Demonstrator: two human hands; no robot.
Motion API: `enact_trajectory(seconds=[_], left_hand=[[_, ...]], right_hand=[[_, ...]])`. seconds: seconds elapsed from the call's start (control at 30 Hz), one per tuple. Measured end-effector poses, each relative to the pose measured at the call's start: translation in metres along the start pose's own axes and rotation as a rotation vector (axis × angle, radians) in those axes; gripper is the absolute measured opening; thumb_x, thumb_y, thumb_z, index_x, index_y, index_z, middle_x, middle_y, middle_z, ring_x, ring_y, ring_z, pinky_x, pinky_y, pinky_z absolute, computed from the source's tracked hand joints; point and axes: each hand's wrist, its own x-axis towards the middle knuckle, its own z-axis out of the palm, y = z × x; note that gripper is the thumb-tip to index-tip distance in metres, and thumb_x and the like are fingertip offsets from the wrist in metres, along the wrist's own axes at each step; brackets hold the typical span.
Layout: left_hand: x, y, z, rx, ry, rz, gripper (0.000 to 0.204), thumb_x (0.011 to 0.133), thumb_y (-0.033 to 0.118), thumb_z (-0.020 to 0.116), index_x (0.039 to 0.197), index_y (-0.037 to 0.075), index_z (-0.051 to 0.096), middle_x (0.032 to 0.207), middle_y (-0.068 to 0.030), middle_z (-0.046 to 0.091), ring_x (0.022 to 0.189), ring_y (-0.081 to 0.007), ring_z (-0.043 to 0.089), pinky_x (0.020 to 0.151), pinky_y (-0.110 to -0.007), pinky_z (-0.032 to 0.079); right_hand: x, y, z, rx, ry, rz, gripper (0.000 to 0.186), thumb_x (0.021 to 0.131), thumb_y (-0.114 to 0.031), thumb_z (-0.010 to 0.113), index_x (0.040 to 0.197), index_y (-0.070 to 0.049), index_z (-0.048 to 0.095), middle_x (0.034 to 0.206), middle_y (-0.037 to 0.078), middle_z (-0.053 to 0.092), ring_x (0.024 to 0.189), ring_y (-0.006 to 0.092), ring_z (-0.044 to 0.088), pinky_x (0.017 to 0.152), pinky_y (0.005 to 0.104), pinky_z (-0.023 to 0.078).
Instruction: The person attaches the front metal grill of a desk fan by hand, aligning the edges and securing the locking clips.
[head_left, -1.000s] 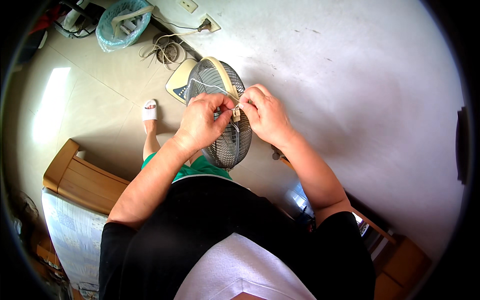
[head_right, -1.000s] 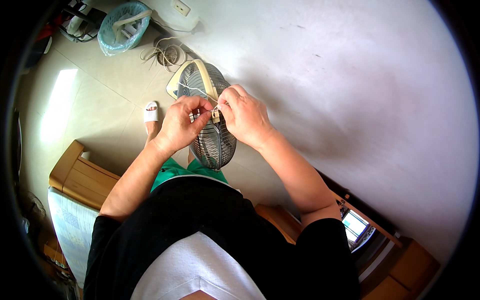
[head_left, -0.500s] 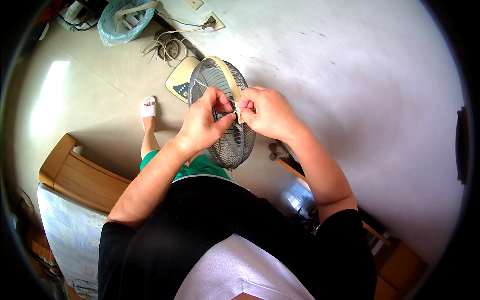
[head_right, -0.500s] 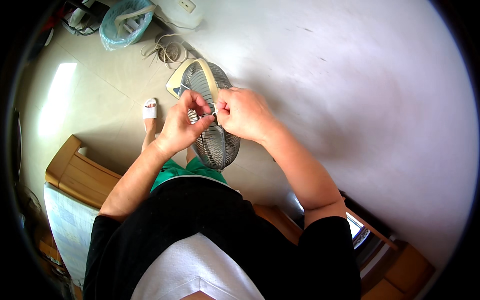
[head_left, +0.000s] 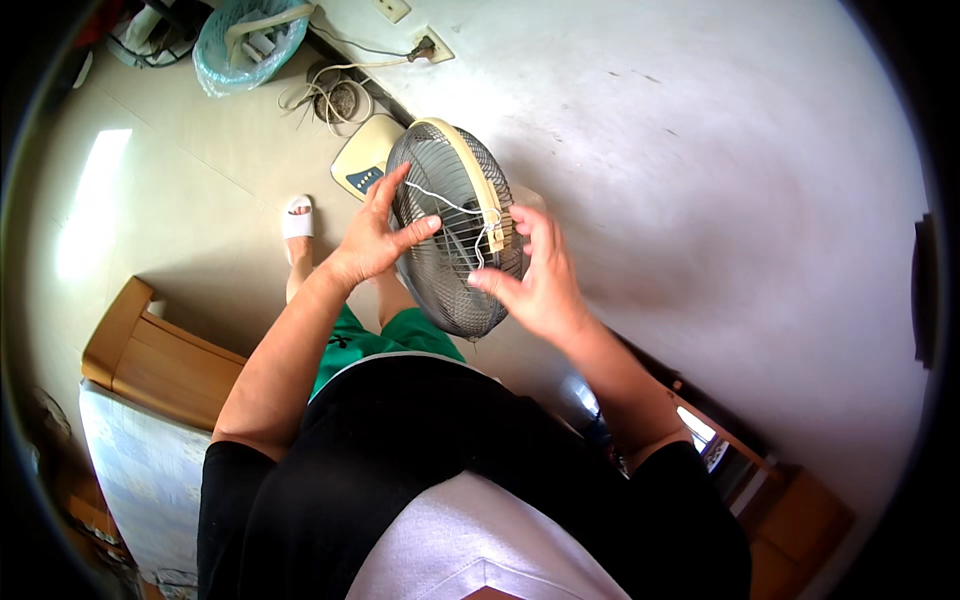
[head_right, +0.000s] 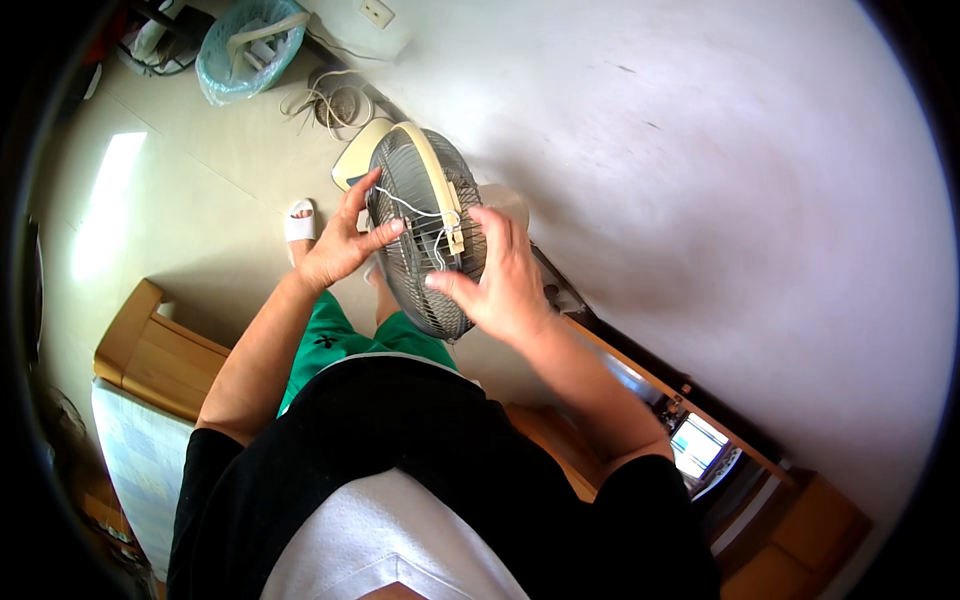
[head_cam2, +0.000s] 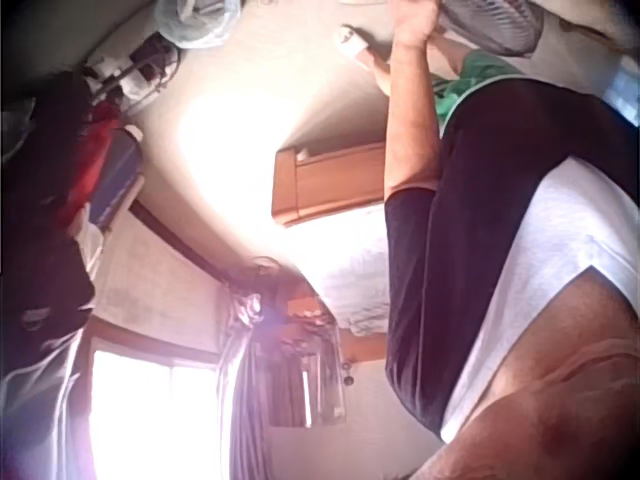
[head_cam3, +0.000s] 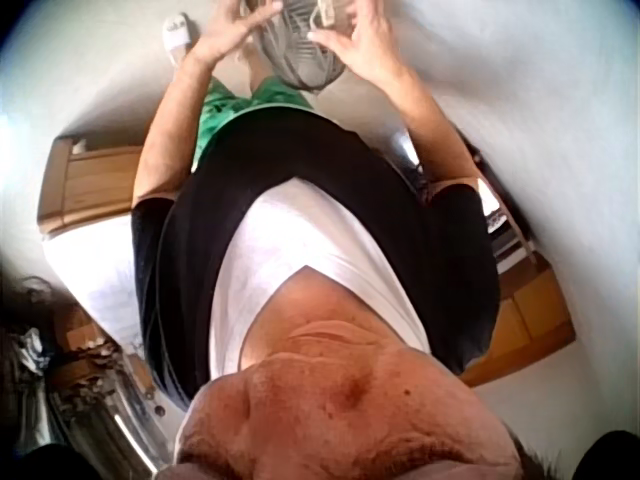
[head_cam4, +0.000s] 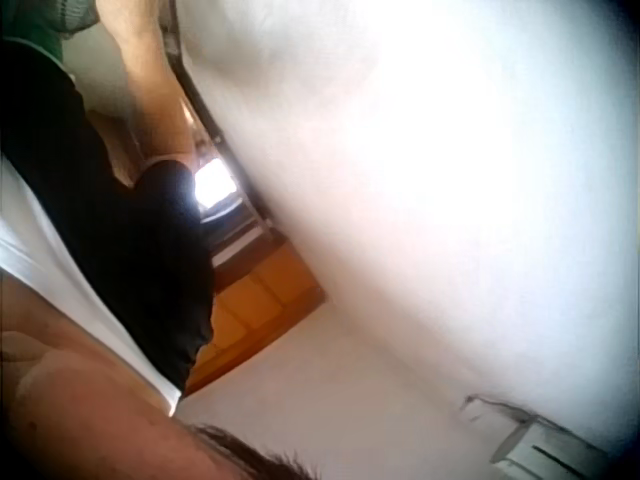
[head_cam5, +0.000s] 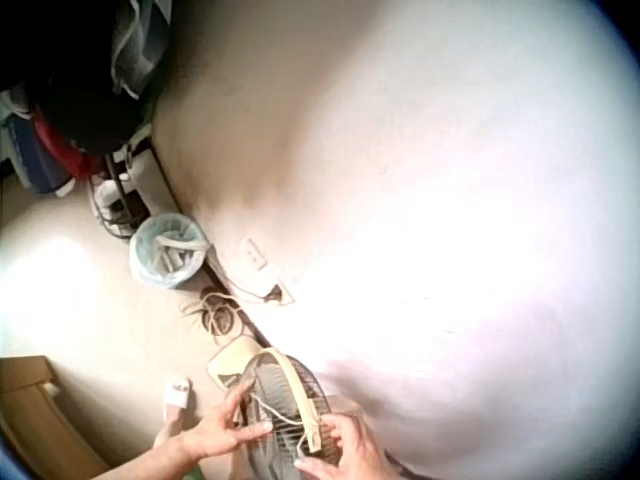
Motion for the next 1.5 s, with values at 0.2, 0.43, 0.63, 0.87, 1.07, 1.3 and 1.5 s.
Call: enact_trajectory(seconds=[0.2,0.43,0.63,0.87,1.07,1.3,1.5], left_hand=[[0.01,0.014,-0.014,0.315,0.056,0.076,0.087,0.089,0.056,0.063,0.151,0.005,0.029,0.15,-0.0298,0.029,0.143,-0.0428,0.028,0.117,-0.046,0.027],[0.116,0.049,-0.018,0.519,-0.055,0.182,0.082,0.094,0.07,0.035,0.148,0.009,0.042,0.154,-0.0245,0.033,0.148,-0.0353,0.022,0.12,-0.041,0.02],[0.151,0.038,-0.015,0.285,-0.229,-0.12,0.079,0.092,0.064,0.047,0.14,0.0,0.051,0.139,-0.0171,0.055,0.133,-0.0303,0.047,0.113,-0.034,0.031],[0.111,0.004,-0.022,0.213,-0.031,-0.081,0.06,0.096,0.048,0.043,0.135,0.004,0.055,0.143,-0.0159,0.049,0.134,-0.0281,0.042,0.111,-0.033,0.029],[-0.002,-0.043,-0.015,0.147,0.046,-0.016,0.068,0.098,0.058,0.041,0.14,0.005,0.047,0.131,-0.0088,0.058,0.123,-0.0204,0.052,0.107,-0.038,0.036],[-0.151,-0.066,0.04,-0.191,0.236,-0.313,0.074,0.098,0.066,0.036,0.149,0.013,0.029,0.15,-0.0084,0.036,0.136,-0.0229,0.038,0.112,-0.043,0.033],[-0.161,-0.095,0.005,-0.045,0.203,-0.197,0.069,0.101,0.064,0.027,0.145,0.012,0.038,0.139,-0.0081,0.049,0.13,-0.0222,0.045,0.109,-0.043,0.036]], right_hand=[[-0.058,0.003,0.05,-0.094,0.317,0.221,0.098,0.076,-0.036,0.082,0.146,0.005,0.027,0.145,0.031,0.034,0.132,0.0468,0.037,0.112,0.0511,0.031],[-0.123,0.049,0.122,0.657,0.425,0.714,0.108,0.082,-0.061,0.064,0.153,0.003,0.013,0.157,0.027,0.02,0.143,0.0428,0.024,0.116,0.0509,0.024],[-0.138,0.099,0.203,1.613,0.301,1.26,0.114,0.078,-0.092,0.028,0.157,-0.011,0.014,0.162,0.02,0.009,0.148,0.0419,0.014,0.114,0.0619,0.02],[-0.115,0.13,0.219,2.289,0.31,0.506,0.077,0.097,-0.069,0.03,0.144,-0.011,0.046,0.141,0.012,0.053,0.131,0.0329,0.049,0.113,0.0574,0.03],[-0.137,0.208,0.154,2.068,0.142,0.822,0.061,0.095,-0.062,0.044,0.128,-0.013,0.061,0.128,0.012,0.064,0.121,0.0334,0.057,0.105,0.0581,0.04],[-0.135,0.219,0.113,1.34,0.067,0.938,0.072,0.081,-0.077,0.053,0.106,-0.011,0.065,0.1,0.011,0.069,0.088,0.0299,0.063,0.081,0.0481,0.048],[-0.161,0.193,0.149,1.416,0.189,0.947,0.075,0.081,-0.082,0.05,0.101,-0.012,0.067,0.087,0.002,0.068,0.072,0.0129,0.062,0.066,0.033,0.05]])
